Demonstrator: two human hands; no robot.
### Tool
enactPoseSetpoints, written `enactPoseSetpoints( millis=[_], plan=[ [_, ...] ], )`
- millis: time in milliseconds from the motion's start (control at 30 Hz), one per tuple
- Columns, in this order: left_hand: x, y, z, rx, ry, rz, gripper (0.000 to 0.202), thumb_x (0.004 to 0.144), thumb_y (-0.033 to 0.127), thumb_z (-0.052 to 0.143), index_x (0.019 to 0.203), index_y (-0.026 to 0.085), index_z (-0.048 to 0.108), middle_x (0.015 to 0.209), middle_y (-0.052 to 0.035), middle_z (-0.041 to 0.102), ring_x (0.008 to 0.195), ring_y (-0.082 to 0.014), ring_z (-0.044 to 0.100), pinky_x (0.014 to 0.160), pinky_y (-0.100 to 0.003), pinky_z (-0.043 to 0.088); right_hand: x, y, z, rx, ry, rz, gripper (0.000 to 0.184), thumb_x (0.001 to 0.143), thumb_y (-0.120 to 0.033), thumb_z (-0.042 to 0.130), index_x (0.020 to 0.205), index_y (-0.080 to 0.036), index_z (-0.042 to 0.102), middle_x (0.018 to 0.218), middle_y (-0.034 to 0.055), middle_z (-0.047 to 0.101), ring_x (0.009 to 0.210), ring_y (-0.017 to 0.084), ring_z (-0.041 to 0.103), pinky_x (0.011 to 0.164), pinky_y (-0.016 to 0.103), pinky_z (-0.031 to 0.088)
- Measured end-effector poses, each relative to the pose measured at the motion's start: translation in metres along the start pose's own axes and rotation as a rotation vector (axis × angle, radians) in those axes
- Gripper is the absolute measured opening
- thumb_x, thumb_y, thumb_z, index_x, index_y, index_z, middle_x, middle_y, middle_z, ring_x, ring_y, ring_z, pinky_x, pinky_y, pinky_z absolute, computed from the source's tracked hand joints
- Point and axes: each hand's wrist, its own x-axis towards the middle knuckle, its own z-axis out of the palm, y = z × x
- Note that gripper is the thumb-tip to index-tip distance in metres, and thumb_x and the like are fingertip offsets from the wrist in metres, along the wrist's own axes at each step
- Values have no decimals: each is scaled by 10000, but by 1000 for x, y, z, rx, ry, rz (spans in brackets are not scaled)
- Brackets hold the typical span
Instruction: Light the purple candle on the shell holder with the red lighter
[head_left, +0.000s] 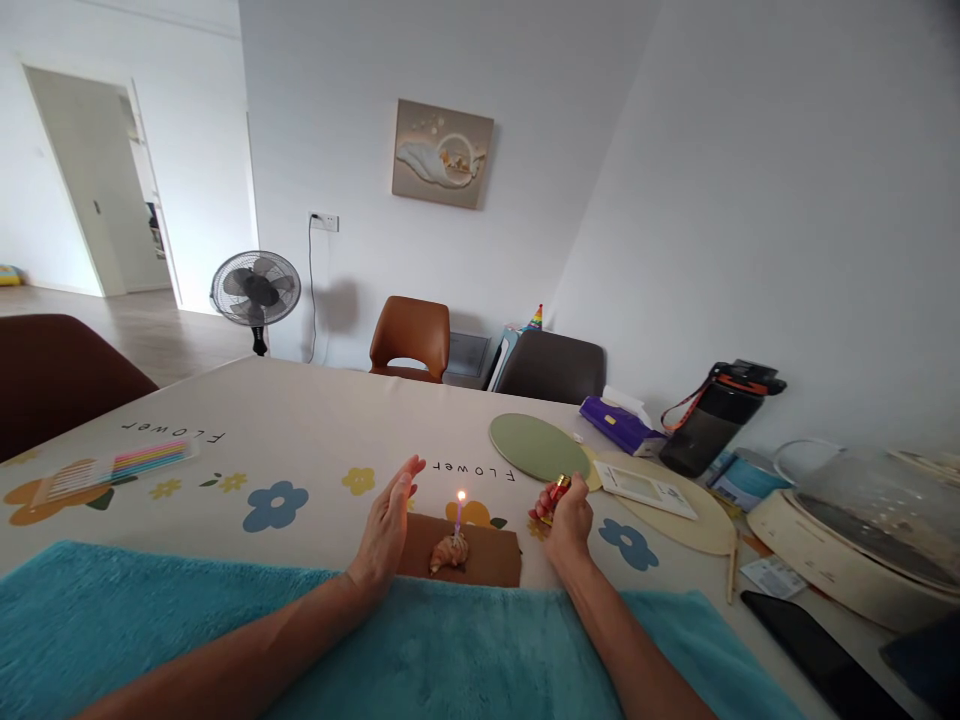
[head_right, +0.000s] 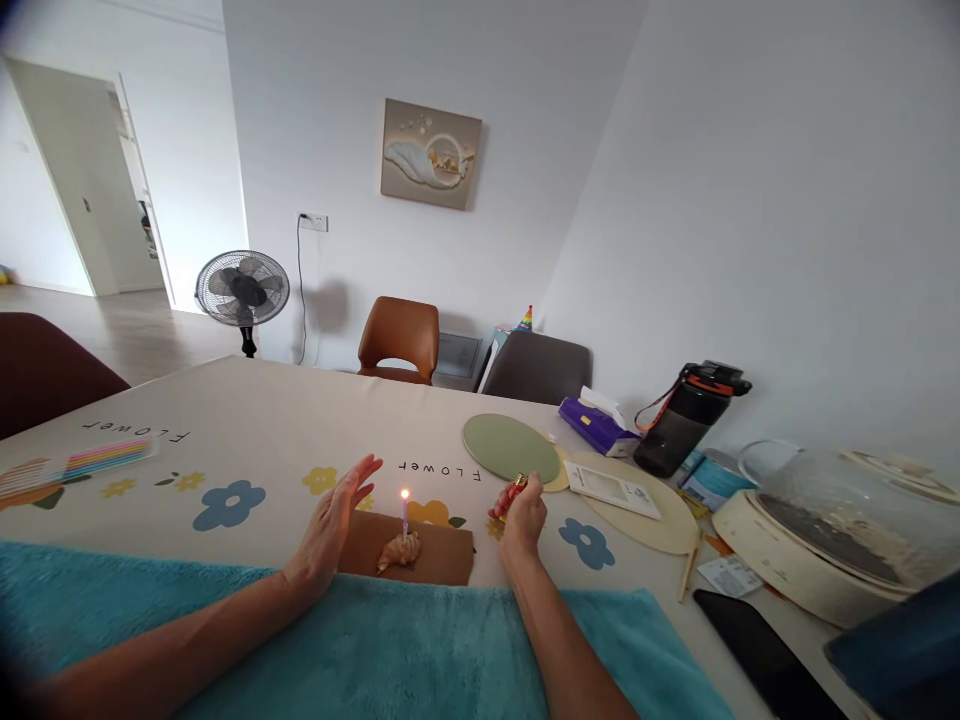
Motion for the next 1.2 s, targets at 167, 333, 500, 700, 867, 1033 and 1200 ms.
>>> enactPoseSetpoints(
  millis=[167, 333, 500, 700, 867, 1033, 1200],
  plan=[
    [0, -1, -1, 13, -4, -21, 556, 898, 505, 291, 1320, 188, 462, 1379, -88, 485, 1279, -235, 429, 1063, -386, 352, 0, -1, 0, 0, -1, 19, 393, 817, -508, 389, 577, -199, 430, 392, -51, 409, 307, 90, 360, 330, 226, 373],
    [-1, 0, 0, 5, -6, -7, 541, 898, 504, 304, 1299, 192, 488, 1369, -90, 496, 1278, -245, 430, 1071, -409, 340, 0, -1, 0, 16, -5, 11, 391, 813, -516, 397, 569, -209, 399, 382, -52, 400, 299, 89, 348, 324, 224, 359],
    [-1, -4, 0, 8, -5, 5, 536, 904, 496, 290, 1308, 194, 471, 1374, -83, 491, 1292, -227, 409, 1071, -414, 343, -1, -1, 0, 20, -14, 10, 386, 818, -507, 394, 574, -209, 399, 391, -53, 404, 299, 87, 348, 320, 220, 352],
    [0, -2, 0, 26, -16, -14, 542, 905, 498, 279, 1321, 200, 458, 1380, -83, 484, 1286, -236, 418, 1076, -425, 331, 0, 1, 0, 0, -7, -4, 400, 805, -537, 410, 577, -209, 398, 395, -54, 404, 303, 89, 360, 330, 220, 372],
    [-1, 1, 0, 15, -13, -21, 566, 899, 503, 287, 1326, 169, 451, 1387, -89, 474, 1289, -227, 414, 1074, -390, 339, 1, 0, 0, -11, -2, -2, 400, 815, -521, 402, 579, -199, 428, 400, -47, 413, 313, 91, 366, 338, 224, 379],
    [-1, 0, 0, 16, -9, -12, 568, 893, 535, 299, 1313, 194, 472, 1375, -88, 490, 1277, -244, 428, 1076, -425, 333, -2, -2, 1, -1, -6, 8, 401, 810, -527, 411, 566, -210, 385, 388, -52, 394, 306, 89, 354, 330, 221, 360],
    [0, -1, -1, 30, -13, -20, 607, 877, 581, 296, 1326, 205, 458, 1384, -90, 480, 1284, -261, 417, 1063, -433, 344, -3, -4, 2, -7, -4, 23, 394, 815, -508, 404, 559, -208, 392, 398, -48, 405, 311, 91, 360, 334, 230, 363]
  ],
)
